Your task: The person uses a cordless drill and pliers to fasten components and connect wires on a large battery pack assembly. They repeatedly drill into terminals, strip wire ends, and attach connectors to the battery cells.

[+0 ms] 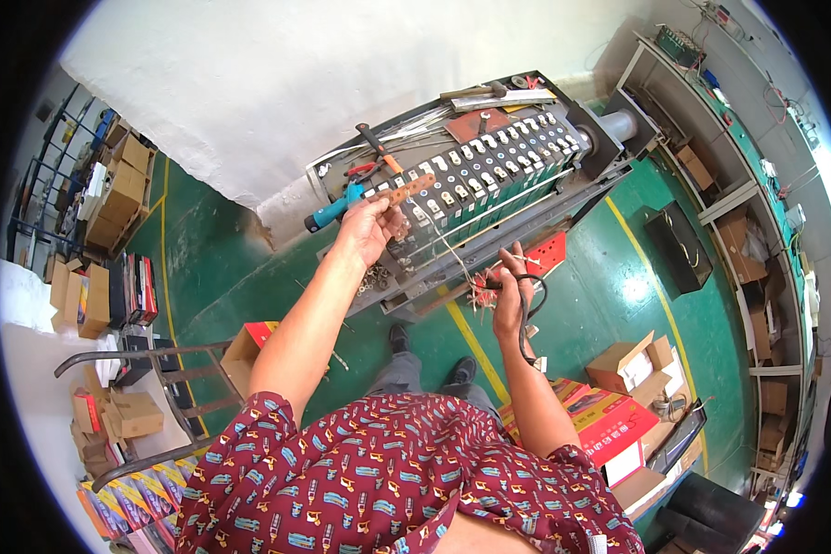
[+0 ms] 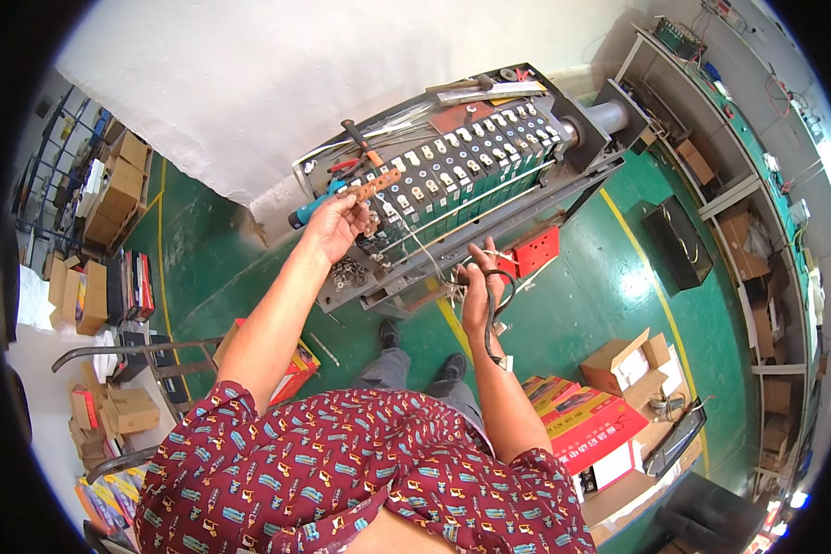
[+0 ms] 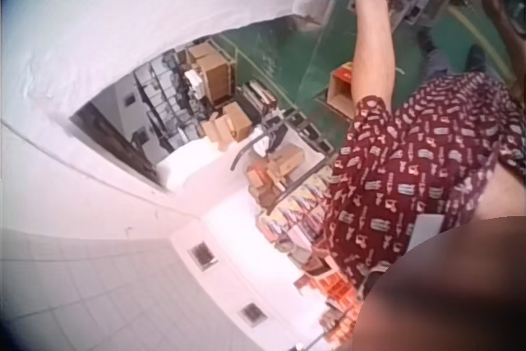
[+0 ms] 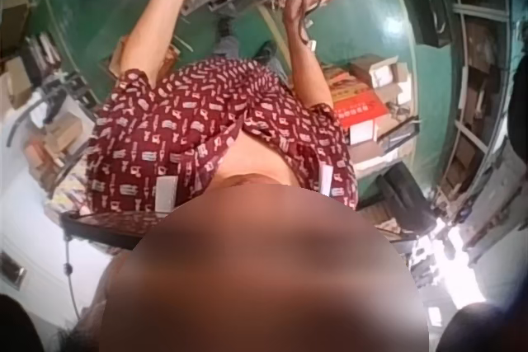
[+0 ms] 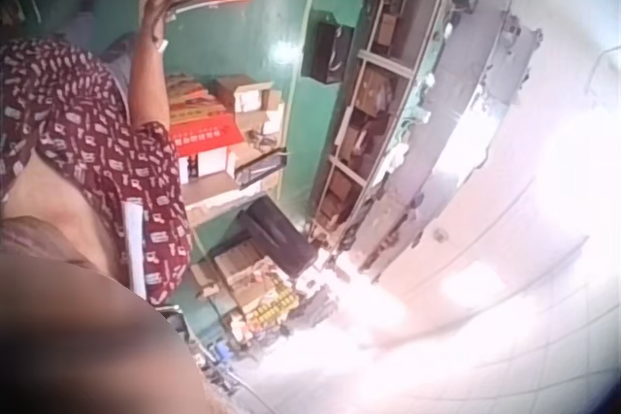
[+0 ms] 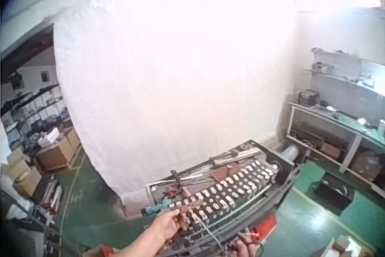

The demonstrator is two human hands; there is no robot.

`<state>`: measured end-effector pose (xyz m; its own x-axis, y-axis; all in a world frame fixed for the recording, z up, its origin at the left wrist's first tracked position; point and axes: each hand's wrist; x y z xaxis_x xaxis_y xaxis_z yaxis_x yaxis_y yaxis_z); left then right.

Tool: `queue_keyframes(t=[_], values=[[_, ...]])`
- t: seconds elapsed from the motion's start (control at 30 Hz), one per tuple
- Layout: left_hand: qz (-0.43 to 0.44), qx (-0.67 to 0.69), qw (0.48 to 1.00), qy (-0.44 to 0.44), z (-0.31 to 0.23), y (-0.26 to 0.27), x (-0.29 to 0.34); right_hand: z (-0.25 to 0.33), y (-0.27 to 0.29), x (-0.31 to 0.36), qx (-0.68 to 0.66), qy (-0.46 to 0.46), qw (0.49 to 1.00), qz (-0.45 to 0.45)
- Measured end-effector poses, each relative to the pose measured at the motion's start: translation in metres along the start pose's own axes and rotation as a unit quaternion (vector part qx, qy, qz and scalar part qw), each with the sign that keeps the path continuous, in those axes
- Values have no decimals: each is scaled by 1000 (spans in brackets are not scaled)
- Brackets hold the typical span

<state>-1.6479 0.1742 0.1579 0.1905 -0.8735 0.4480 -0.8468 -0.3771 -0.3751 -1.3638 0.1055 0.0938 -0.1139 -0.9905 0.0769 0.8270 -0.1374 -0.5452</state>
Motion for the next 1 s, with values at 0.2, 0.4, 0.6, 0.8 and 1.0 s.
queue_keyframes(t=[0.2,0.4,0.6,0.8,1.0], values=[[-27,28,999,-17,-6,10,-3,23,-16,-9,-69,12,997,19],[-52,6,998,-29,-7,19,1,42,-36,-17,-95,39,993,51],[-65,-49,995,-48,-3,27,2,54,-46,-9,-99,16,993,65],[-68,-53,995,-58,-4,33,1,65,-56,-3,-80,15,993,84],[-80,-70,992,-67,0,38,-2,65,-56,-4,-64,10,994,90]])
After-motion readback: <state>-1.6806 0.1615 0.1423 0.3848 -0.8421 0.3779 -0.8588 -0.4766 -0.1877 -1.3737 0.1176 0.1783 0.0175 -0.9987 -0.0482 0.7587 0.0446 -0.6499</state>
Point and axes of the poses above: each hand's wrist, its own x-axis away from the middle knuckle, its own y-axis out of the back of the hand, z = x × y, and after that the axes turned 11 degrees about -x, right-handed
